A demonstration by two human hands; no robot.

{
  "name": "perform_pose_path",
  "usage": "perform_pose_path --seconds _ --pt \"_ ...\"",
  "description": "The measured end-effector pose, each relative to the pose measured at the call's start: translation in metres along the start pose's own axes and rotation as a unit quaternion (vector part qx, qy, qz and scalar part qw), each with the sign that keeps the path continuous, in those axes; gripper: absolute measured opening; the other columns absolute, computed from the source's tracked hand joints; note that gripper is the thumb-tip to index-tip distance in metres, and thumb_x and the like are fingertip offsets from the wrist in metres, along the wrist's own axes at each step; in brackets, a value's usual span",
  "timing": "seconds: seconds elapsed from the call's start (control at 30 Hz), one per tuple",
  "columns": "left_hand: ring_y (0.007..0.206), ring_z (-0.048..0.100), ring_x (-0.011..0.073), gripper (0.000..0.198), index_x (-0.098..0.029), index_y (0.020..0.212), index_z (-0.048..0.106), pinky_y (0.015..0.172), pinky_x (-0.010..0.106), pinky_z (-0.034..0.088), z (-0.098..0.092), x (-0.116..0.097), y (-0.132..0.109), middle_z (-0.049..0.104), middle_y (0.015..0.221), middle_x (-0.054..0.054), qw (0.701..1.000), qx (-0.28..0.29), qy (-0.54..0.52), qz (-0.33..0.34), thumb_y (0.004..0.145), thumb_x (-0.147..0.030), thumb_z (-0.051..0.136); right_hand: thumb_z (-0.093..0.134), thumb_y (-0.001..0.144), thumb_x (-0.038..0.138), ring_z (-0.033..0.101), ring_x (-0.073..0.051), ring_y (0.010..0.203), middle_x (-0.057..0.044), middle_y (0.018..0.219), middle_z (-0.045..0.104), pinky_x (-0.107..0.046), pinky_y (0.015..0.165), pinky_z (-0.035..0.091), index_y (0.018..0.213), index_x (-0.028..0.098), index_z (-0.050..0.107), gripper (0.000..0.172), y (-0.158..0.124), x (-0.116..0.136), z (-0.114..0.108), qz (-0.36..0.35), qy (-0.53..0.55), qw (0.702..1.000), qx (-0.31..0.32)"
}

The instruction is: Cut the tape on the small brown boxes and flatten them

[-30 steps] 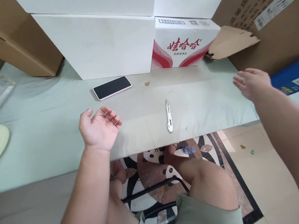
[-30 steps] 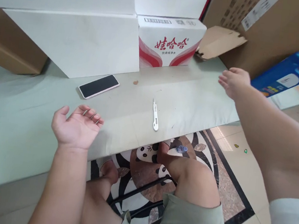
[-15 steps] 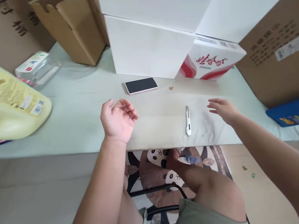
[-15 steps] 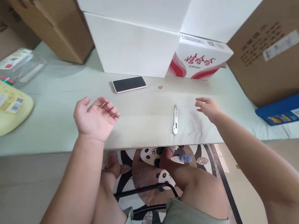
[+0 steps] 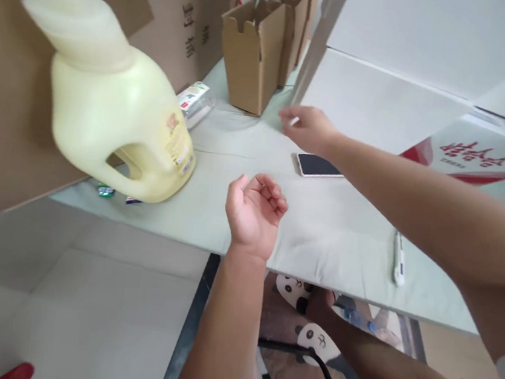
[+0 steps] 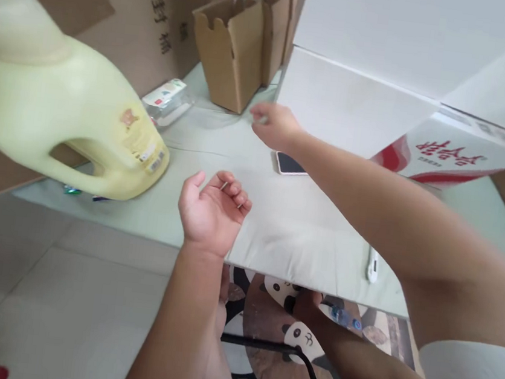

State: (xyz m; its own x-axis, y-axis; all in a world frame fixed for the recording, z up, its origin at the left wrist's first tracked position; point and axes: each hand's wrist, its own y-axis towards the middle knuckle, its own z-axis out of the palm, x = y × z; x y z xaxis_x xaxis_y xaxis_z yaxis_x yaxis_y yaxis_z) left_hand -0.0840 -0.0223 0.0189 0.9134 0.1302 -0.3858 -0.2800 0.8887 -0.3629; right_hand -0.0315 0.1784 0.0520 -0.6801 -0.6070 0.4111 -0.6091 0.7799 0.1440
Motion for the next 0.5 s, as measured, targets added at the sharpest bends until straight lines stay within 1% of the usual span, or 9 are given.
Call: perform_pose_path --seconds 0.07,0.13,0.2,0.23,0.27,0.33,0.43,0.47,0.5 --pt "0.052 0.049 0.0110 0.044 -0.017 0.066 0.059 0.055 0.024 0.044 -0.005 -0.009 0.001 0.049 0.063 0.002 1.000 -0.006 -0.003 0.003 0.094 -0.049 0.045 0.059 0.089 0.005 0.067 -0.024 0.127 -0.009 0.143 0.064 -0.045 0.117 0.049 0.123 0.013 0.069 0.037 0.038 0.032 0.006 -0.060 -0.037 0.997 -0.008" --pt "0.052 0.049 0.0112 0.046 -0.017 0.065 0.058 0.056 0.024 0.044 -0.008 -0.017 0.003 0.049 0.062 0.003 1.000 -0.023 -0.015 0.011 0.095 -0.047 0.041 0.054 0.091 0.003 0.058 -0.029 0.140 -0.007 0.168 0.036 -0.053 0.123 0.042 0.127 0.015 0.064 0.039 0.068 0.058 0.009 -0.092 -0.057 0.994 -0.018" --pt "0.051 0.048 0.0115 0.048 -0.018 0.064 0.057 0.057 0.025 0.043 -0.010 -0.025 0.005 0.048 0.061 0.003 0.999 -0.039 -0.027 0.024 0.096 -0.047 0.037 0.046 0.094 0.001 0.053 -0.034 0.145 -0.005 0.178 0.007 -0.062 0.122 0.034 0.135 0.015 0.055 0.044 0.089 0.076 0.009 -0.083 -0.089 0.992 -0.024" --pt "0.051 0.048 0.0118 0.048 -0.018 0.064 0.056 0.057 0.026 0.043 -0.011 -0.029 0.006 0.048 0.061 0.003 0.998 -0.043 -0.030 0.029 0.097 -0.047 0.036 0.043 0.094 0.002 0.050 -0.036 0.146 -0.006 0.178 0.002 -0.064 0.121 0.032 0.139 0.015 0.051 0.047 0.097 0.082 0.009 -0.065 -0.107 0.992 -0.027" --pt "0.052 0.048 0.0122 0.048 -0.019 0.064 0.056 0.057 0.026 0.043 -0.012 -0.031 0.006 0.047 0.061 0.003 0.998 -0.043 -0.029 0.031 0.097 -0.048 0.036 0.044 0.095 0.003 0.048 -0.037 0.147 -0.010 0.178 0.005 -0.064 0.119 0.031 0.142 0.014 0.046 0.049 0.103 0.086 0.009 -0.043 -0.120 0.991 -0.028" --pt "0.052 0.048 0.0126 0.048 -0.019 0.065 0.055 0.058 0.027 0.043 -0.014 -0.036 0.005 0.047 0.062 0.003 0.999 -0.036 -0.023 0.025 0.097 -0.050 0.038 0.051 0.093 0.005 0.046 -0.039 0.147 -0.015 0.172 0.022 -0.059 0.117 0.034 0.150 0.012 0.038 0.059 0.110 0.090 0.010 0.000 -0.125 0.992 -0.036" --pt "0.053 0.048 0.0124 0.047 -0.019 0.065 0.055 0.058 0.027 0.043 -0.018 -0.040 0.003 0.048 0.062 0.003 0.999 -0.030 -0.021 0.023 0.096 -0.051 0.040 0.056 0.093 0.009 0.051 -0.040 0.143 -0.015 0.156 0.046 -0.058 0.114 0.040 0.160 0.014 0.023 0.076 0.110 0.087 0.012 0.017 -0.113 0.991 -0.066" --pt "0.053 0.048 0.0123 0.046 -0.019 0.065 0.056 0.058 0.027 0.043 -0.019 -0.041 0.002 0.048 0.062 0.003 0.999 -0.029 -0.024 0.027 0.095 -0.050 0.040 0.054 0.094 0.008 0.053 -0.040 0.142 -0.014 0.151 0.052 -0.059 0.113 0.042 0.160 0.014 0.026 0.072 0.106 0.085 0.013 0.017 -0.110 0.991 -0.079" --pt "0.053 0.047 0.0121 0.046 -0.019 0.065 0.056 0.058 0.026 0.043 -0.019 -0.041 0.002 0.047 0.062 0.003 0.999 -0.030 -0.026 0.031 0.095 -0.049 0.040 0.052 0.095 0.008 0.055 -0.039 0.141 -0.013 0.145 0.057 -0.060 0.114 0.043 0.155 0.012 0.036 0.062 0.100 0.082 0.013 0.015 -0.106 0.990 -0.088"
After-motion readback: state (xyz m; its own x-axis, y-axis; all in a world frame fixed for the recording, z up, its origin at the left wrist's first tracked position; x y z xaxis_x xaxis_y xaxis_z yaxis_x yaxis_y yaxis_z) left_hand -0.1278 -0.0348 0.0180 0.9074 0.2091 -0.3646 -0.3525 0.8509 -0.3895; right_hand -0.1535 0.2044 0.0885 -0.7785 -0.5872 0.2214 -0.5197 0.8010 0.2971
